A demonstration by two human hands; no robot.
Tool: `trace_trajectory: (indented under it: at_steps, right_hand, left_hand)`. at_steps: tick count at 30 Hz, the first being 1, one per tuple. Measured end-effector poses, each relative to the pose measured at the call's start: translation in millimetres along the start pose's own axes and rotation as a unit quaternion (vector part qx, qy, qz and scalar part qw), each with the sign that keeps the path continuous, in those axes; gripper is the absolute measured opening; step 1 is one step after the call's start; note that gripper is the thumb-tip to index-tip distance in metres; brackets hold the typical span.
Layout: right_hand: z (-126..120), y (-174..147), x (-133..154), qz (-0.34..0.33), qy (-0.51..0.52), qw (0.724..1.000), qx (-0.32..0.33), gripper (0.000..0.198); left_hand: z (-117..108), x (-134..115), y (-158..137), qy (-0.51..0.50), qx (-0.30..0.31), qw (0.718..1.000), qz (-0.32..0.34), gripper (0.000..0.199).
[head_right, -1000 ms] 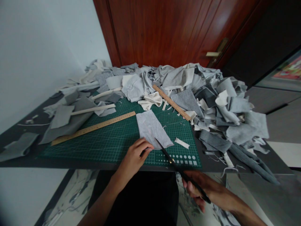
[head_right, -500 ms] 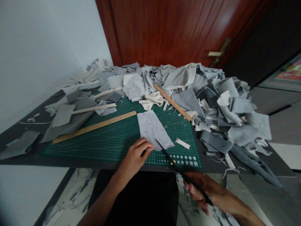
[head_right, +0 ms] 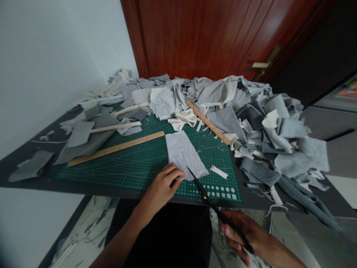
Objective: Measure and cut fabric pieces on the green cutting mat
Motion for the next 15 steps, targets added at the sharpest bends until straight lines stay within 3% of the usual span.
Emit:
trace_trajectory:
  at_steps: [15]
  right_hand:
    - [9, 5, 3, -0.008, 0.049, 0.999, -0.009, 0.063]
  left_hand:
    - [5, -1, -1, 0.029, 0.006, 0.999, 0.019, 0.012]
Point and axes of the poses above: each hand's wrist, its own y-axis towards the middle knuckle, its own z-axis out of the palm, x = y × z, the point moved 7 cm from there along y, towards the middle knuckle, and after that the axes turned 8 degrees about -z, right-handed, at the moved point
